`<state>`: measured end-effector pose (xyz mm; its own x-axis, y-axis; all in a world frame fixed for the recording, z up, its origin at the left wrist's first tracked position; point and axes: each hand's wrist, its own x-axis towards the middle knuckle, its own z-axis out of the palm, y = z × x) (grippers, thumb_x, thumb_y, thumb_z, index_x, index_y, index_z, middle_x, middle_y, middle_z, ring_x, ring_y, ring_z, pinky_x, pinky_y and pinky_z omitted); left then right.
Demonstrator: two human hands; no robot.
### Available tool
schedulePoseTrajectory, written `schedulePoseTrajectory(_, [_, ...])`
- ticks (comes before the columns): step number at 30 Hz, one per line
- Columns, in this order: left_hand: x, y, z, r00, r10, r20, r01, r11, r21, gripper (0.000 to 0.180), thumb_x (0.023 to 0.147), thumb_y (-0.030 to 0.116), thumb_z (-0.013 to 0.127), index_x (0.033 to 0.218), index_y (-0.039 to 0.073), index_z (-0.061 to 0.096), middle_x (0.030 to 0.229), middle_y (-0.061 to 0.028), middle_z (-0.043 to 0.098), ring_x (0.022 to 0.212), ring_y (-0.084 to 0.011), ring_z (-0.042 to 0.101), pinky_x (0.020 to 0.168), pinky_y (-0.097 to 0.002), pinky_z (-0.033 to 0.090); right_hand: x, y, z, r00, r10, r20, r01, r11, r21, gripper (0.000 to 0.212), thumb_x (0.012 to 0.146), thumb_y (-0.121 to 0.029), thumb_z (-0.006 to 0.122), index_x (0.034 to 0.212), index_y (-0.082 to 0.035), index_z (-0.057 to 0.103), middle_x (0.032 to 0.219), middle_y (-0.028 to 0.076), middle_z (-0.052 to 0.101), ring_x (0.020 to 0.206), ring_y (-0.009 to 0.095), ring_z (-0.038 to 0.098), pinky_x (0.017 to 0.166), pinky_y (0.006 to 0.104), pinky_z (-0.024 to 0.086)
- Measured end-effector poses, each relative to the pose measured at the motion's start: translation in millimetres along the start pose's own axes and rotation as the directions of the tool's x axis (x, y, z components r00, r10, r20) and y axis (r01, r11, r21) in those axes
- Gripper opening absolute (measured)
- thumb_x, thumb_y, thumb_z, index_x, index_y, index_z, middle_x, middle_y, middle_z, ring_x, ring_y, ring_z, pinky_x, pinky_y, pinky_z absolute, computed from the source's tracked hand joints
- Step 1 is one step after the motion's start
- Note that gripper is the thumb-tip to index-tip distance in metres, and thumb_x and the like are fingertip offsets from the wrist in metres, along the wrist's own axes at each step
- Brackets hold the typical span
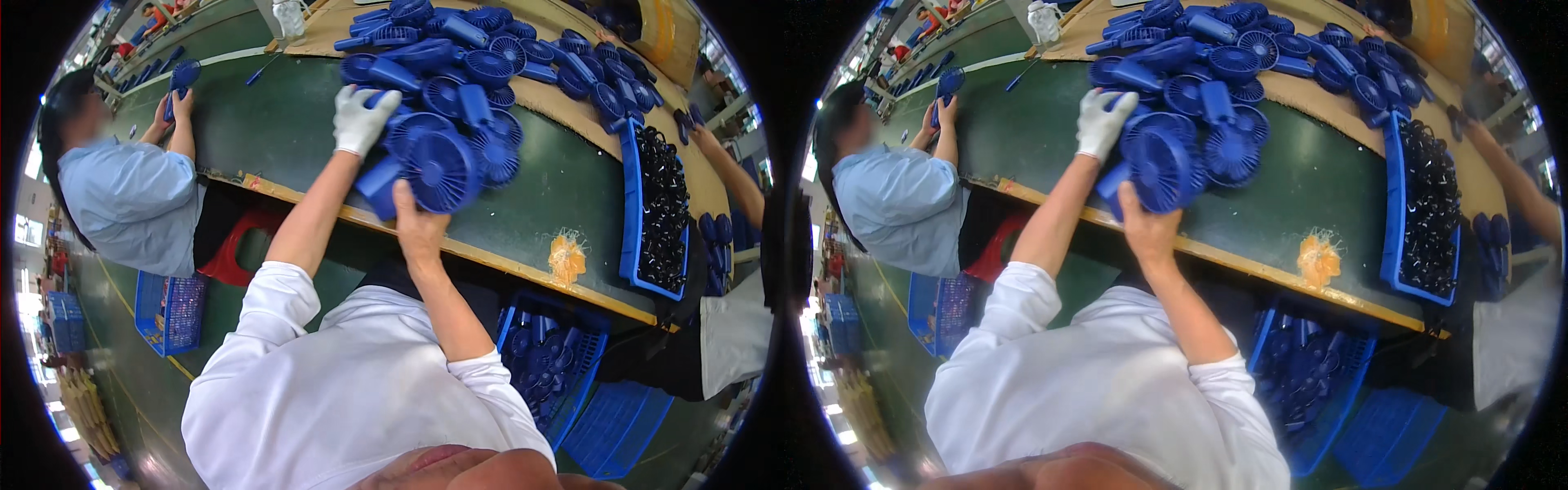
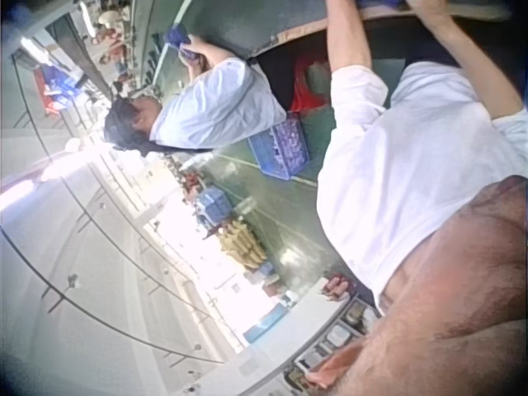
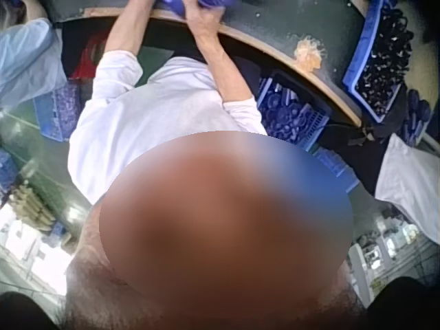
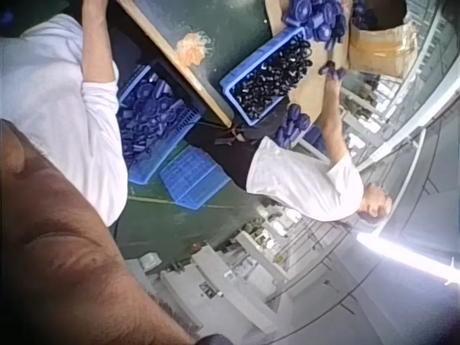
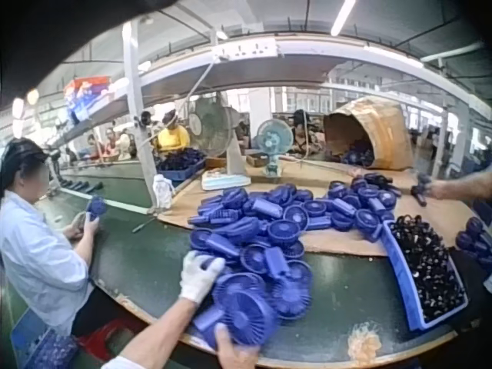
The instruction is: The person assembles portable fans by hand, picking up fan heads, handles, and hinge connectors, attaching the connectors, and joining the fan heads to the handles.
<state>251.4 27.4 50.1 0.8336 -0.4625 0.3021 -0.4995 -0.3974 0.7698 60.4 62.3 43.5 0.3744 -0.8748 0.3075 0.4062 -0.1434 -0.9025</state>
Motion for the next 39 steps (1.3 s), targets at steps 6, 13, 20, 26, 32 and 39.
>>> schedulePoseTrajectory(6, [-67, 67, 58, 0.999, 0.018, -0.037, -0.027, 0.964, -0.264, 0.06, 0.069, 0.053, 0.074, 0.101, 0.002, 0.068, 0.144, -0.0281, 0.027, 0.128, -0.0393, 0.04, 0.108, -0.0375, 0.033, 15, -5, -82, 0.934, -0.088, -0.345, 0.059, 0.994, -0.093, 0.035, 0.091, -0.016, 0.063, 0.121, -0.001, 0.052, 0.114, 0.009, 0.058, 0.1, 0.018, 0.056, 0.091, 0.0338, 0.045])
schedulePoseTrajectory(13, [-122, 126, 101, 0.969, 0.188, 0.161, -0.112, 0.912, -0.394, 0.062, 0.068, 0.047, 0.074, 0.115, 0.007, 0.061, 0.14, -0.0265, 0.029, 0.114, -0.0441, 0.052, 0.1, -0.0419, 0.042, 77, -25, -193, 0.912, 0.005, -0.411, 0.005, 1.0, 0.024, 0.03, 0.094, -0.025, 0.059, 0.109, 0.001, 0.056, 0.099, 0.009, 0.061, 0.088, 0.019, 0.061, 0.078, 0.0343, 0.051])
schedulePoseTrajectory(20, [-116, 126, 130, 0.889, 0.458, -0.006, -0.443, 0.855, -0.27, 0.035, 0.079, 0.032, 0.064, 0.103, 0.007, 0.065, 0.121, -0.0214, 0.054, 0.11, -0.0383, 0.054, 0.098, -0.042, 0.042, 92, -47, -234, 0.894, 0.22, -0.391, -0.181, 0.974, 0.135, 0.036, 0.091, -0.027, 0.062, 0.11, 0.003, 0.058, 0.097, 0.009, 0.064, 0.084, 0.019, 0.062, 0.077, 0.0359, 0.051])
schedulePoseTrajectory(26, [-63, 100, 68, 0.682, 0.711, -0.17, -0.731, 0.656, -0.188, 0.023, 0.077, 0.022, 0.07, 0.096, 0.009, 0.069, 0.092, -0.0085, 0.068, 0.083, -0.0248, 0.064, 0.078, -0.0339, 0.051, 44, -67, -234, 0.924, 0.079, -0.374, -0.124, 0.988, -0.096, 0.03, 0.092, -0.026, 0.058, 0.093, 0.003, 0.063, 0.088, 0.012, 0.066, 0.077, 0.017, 0.062, 0.071, 0.0309, 0.051])
schedulePoseTrajectory(32, [105, -24, -7, 0.87, 0.427, -0.247, -0.341, 0.882, 0.324, 0.046, 0.088, 0.04, 0.057, 0.115, 0.003, 0.064, 0.114, -0.0156, 0.065, 0.106, -0.0297, 0.061, 0.091, -0.0357, 0.045, -77, -77, -238, 0.869, -0.146, -0.473, 0.036, 0.971, -0.235, 0.034, 0.092, -0.027, 0.057, 0.1, 0.006, 0.058, 0.08, 0.015, 0.064, 0.07, 0.02, 0.063, 0.065, 0.0329, 0.053])
schedulePoseTrajectory(39, [181, -86, 22, 0.814, 0.454, 0.363, -0.567, 0.756, 0.326, 0.055, 0.099, 0.041, 0.026, 0.114, 0.0, 0.059, 0.117, -0.0244, 0.059, 0.111, -0.0414, 0.052, 0.095, -0.044, 0.038, -204, -20, -327, 0.125, 0.426, -0.896, -0.513, 0.801, 0.309, 0.031, 0.087, -0.036, 0.066, 0.078, -0.006, 0.063, 0.062, 0.0, 0.052, 0.049, 0.011, 0.045, 0.045, 0.0265, 0.034])
